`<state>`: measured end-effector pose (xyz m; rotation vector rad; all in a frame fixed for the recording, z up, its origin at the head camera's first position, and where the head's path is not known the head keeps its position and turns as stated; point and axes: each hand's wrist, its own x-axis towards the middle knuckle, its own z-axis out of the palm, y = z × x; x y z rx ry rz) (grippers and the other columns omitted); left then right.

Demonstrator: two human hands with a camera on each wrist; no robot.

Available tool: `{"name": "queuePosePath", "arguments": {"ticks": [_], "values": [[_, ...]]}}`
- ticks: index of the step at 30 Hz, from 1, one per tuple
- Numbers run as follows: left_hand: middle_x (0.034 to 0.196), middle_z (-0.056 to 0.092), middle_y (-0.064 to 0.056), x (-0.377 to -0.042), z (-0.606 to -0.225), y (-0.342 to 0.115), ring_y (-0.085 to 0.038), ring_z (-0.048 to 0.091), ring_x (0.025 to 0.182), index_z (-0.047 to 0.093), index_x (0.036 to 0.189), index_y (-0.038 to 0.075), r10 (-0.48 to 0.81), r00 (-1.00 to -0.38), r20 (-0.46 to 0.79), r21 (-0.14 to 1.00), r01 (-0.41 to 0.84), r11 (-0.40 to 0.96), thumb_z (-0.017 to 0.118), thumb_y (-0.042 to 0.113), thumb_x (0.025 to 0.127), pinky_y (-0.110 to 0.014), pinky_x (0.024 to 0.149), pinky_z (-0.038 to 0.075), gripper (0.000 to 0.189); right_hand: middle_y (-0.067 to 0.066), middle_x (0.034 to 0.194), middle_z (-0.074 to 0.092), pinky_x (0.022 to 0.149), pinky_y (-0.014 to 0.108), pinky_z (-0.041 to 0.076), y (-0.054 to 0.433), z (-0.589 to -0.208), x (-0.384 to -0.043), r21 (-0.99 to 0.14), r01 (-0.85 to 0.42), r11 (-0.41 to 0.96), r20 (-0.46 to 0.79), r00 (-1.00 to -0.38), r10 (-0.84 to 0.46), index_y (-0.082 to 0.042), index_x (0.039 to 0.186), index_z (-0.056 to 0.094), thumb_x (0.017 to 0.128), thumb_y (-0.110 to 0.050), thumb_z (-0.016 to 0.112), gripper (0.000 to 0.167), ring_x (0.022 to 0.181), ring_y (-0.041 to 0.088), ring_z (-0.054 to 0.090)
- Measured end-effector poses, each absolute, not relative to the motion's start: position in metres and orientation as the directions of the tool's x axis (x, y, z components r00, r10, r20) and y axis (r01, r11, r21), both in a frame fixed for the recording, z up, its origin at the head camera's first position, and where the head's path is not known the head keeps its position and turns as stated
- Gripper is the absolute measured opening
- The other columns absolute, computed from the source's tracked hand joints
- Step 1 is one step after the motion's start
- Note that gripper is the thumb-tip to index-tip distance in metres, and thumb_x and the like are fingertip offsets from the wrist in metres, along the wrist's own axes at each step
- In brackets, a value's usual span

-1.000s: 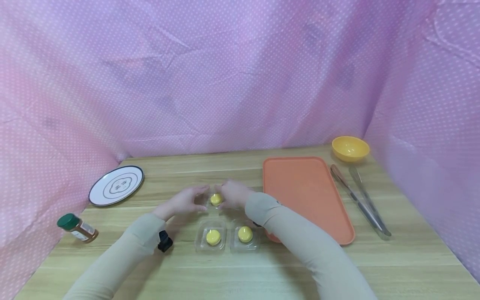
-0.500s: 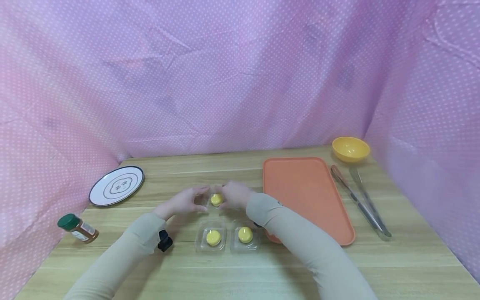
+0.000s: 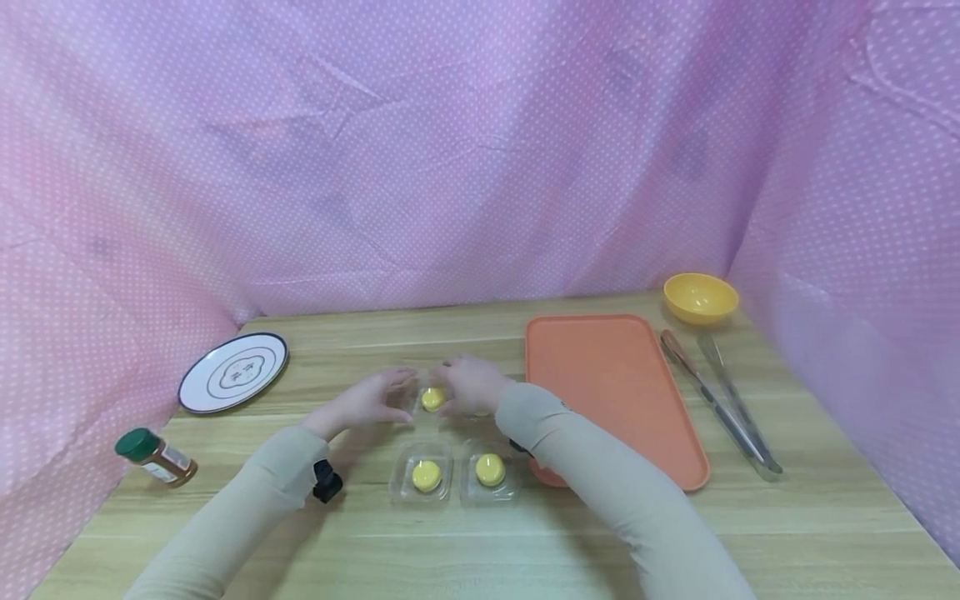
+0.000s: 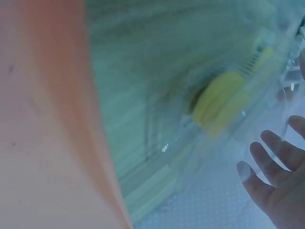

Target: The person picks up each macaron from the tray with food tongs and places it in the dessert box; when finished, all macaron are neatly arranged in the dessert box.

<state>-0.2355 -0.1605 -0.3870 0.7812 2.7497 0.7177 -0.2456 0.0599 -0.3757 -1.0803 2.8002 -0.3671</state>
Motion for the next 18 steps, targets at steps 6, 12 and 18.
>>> {"name": "queuePosePath", "arguments": {"ticks": [6, 12, 18], "values": [[0.14, 0.045, -0.024, -0.23, -0.384, -0.16, -0.04, 0.041, 0.13, 0.042, 0.138, -0.006, 0.479, -0.878, -0.005, 0.517, 0.408, 0.753, 0.073, 0.023, 0.082, -0.053, 0.11, 0.032, 0.07, 0.015, 0.137, 0.051, 0.107, 0.047, 0.039, 0.067, -0.368, -0.242, -0.295, -0.645, 0.705, 0.046, -0.747, -0.663, -0.013, 0.14, 0.046, 0.083, -0.04, 0.07, 0.068, 0.126, 0.032, 0.048], [0.136, 0.048, -0.023, -0.221, -0.383, -0.161, -0.04, 0.047, 0.125, 0.046, 0.135, -0.004, 0.41, -0.905, 0.108, 0.462, 0.411, 0.786, 0.065, 0.022, 0.089, -0.053, 0.107, 0.037, 0.056, 0.014, 0.133, 0.055, 0.106, 0.044, 0.04, 0.082, -0.359, -0.23, -0.341, -0.629, 0.698, 0.135, -0.768, -0.626, -0.008, 0.136, 0.05, 0.085, -0.04, 0.068, 0.062, 0.123, 0.031, 0.051], [0.13, 0.053, -0.023, -0.213, -0.38, -0.166, -0.039, 0.051, 0.12, 0.052, 0.129, -0.005, 0.35, -0.903, 0.248, 0.399, 0.425, 0.813, 0.066, 0.02, 0.088, -0.051, 0.104, 0.04, 0.05, 0.016, 0.136, 0.053, 0.108, 0.047, 0.037, 0.104, -0.348, -0.217, -0.434, -0.558, 0.707, 0.189, -0.824, -0.534, -0.006, 0.136, 0.049, 0.088, -0.043, 0.063, 0.062, 0.127, 0.033, 0.047]]}}
